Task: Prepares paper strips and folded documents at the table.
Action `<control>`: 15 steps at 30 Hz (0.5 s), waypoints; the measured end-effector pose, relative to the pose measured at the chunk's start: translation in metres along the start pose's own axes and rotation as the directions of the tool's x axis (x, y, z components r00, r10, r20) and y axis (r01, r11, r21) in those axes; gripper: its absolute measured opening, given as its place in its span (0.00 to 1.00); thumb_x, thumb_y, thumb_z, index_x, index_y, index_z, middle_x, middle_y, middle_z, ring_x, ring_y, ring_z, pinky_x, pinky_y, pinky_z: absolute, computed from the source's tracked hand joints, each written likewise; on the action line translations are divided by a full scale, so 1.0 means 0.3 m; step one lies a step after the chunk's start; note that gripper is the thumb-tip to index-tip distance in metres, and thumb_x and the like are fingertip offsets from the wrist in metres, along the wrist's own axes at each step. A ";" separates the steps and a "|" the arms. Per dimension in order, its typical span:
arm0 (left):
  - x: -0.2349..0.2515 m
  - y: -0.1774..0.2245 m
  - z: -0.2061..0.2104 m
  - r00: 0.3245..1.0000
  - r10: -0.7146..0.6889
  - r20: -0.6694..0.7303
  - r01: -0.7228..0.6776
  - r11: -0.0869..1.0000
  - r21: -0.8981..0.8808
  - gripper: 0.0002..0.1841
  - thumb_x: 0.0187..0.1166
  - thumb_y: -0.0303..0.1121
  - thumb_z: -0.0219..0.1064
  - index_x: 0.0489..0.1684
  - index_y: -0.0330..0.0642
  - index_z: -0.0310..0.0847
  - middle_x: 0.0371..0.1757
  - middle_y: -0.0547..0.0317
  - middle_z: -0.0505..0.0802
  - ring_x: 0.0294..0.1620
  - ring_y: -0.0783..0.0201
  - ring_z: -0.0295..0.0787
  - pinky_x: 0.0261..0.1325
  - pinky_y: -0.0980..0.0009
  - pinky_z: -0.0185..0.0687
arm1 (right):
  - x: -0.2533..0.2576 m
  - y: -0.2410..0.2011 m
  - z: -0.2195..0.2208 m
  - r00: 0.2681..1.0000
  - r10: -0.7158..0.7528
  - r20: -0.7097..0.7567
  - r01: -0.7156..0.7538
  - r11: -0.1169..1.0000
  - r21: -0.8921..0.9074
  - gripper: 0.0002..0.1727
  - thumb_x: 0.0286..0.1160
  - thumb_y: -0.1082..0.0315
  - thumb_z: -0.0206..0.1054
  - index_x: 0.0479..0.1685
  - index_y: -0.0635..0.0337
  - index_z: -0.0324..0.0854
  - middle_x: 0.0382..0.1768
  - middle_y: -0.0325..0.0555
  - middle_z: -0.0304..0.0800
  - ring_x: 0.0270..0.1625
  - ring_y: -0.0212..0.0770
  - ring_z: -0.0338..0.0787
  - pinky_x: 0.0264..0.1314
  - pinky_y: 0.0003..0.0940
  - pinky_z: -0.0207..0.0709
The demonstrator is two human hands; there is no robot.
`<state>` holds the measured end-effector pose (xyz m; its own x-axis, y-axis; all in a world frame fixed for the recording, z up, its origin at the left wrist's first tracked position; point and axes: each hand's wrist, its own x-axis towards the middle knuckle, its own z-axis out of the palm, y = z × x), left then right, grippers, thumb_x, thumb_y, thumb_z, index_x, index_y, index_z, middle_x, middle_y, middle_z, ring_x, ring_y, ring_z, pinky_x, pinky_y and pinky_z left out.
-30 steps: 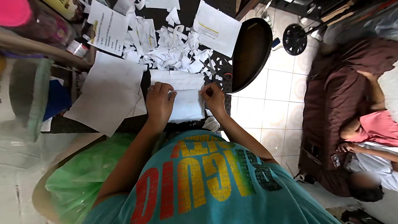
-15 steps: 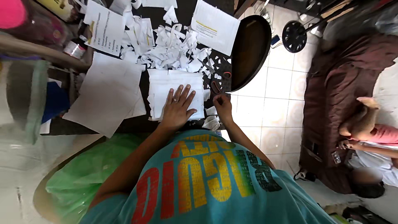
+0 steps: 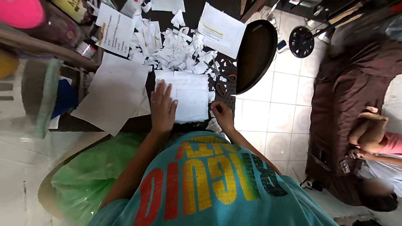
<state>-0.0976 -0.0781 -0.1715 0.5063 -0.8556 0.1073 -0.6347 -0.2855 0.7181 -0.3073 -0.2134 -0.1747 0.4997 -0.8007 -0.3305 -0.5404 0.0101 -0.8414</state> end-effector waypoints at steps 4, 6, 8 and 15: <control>-0.030 -0.060 -0.027 0.998 -0.029 -0.050 0.034 0.996 0.088 0.34 0.94 0.50 0.40 0.89 0.33 0.61 0.91 0.33 0.60 0.94 0.37 0.49 0.92 0.38 0.36 | 0.024 0.080 -0.051 0.998 0.037 -0.056 -0.042 0.995 -0.095 0.12 0.85 0.70 0.62 0.57 0.70 0.81 0.43 0.57 0.88 0.41 0.46 0.87 0.47 0.45 0.83; -0.014 -0.051 -0.030 1.000 -0.017 -0.012 0.018 0.991 0.130 0.33 0.94 0.49 0.39 0.90 0.33 0.59 0.91 0.33 0.60 0.94 0.36 0.47 0.91 0.37 0.34 | 0.045 0.134 -0.080 0.994 0.030 -0.106 -0.049 0.983 -0.179 0.13 0.82 0.73 0.63 0.57 0.73 0.81 0.47 0.63 0.89 0.46 0.52 0.89 0.53 0.50 0.83; 0.016 -0.028 -0.021 0.999 0.032 0.011 -0.034 0.990 0.138 0.32 0.95 0.47 0.40 0.88 0.33 0.61 0.91 0.33 0.62 0.94 0.35 0.48 0.91 0.34 0.34 | 0.057 0.167 -0.098 0.993 0.046 -0.108 -0.073 0.962 -0.262 0.13 0.81 0.74 0.64 0.58 0.73 0.82 0.52 0.66 0.88 0.53 0.58 0.90 0.60 0.56 0.82; 0.093 0.065 0.003 0.981 0.141 0.136 -0.156 0.981 0.112 0.30 0.94 0.46 0.46 0.89 0.37 0.62 0.92 0.39 0.62 0.95 0.38 0.46 0.91 0.33 0.29 | 0.066 0.187 -0.030 0.969 -0.156 0.191 0.230 0.848 -0.478 0.12 0.75 0.73 0.71 0.53 0.70 0.88 0.53 0.66 0.90 0.57 0.63 0.90 0.63 0.59 0.83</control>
<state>-0.0963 -0.1080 -0.1552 0.3280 -0.9379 0.1127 -0.7670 -0.1948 0.6113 -0.3337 -0.2341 -0.2247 0.6977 -0.6631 -0.2711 -0.6666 -0.4623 -0.5847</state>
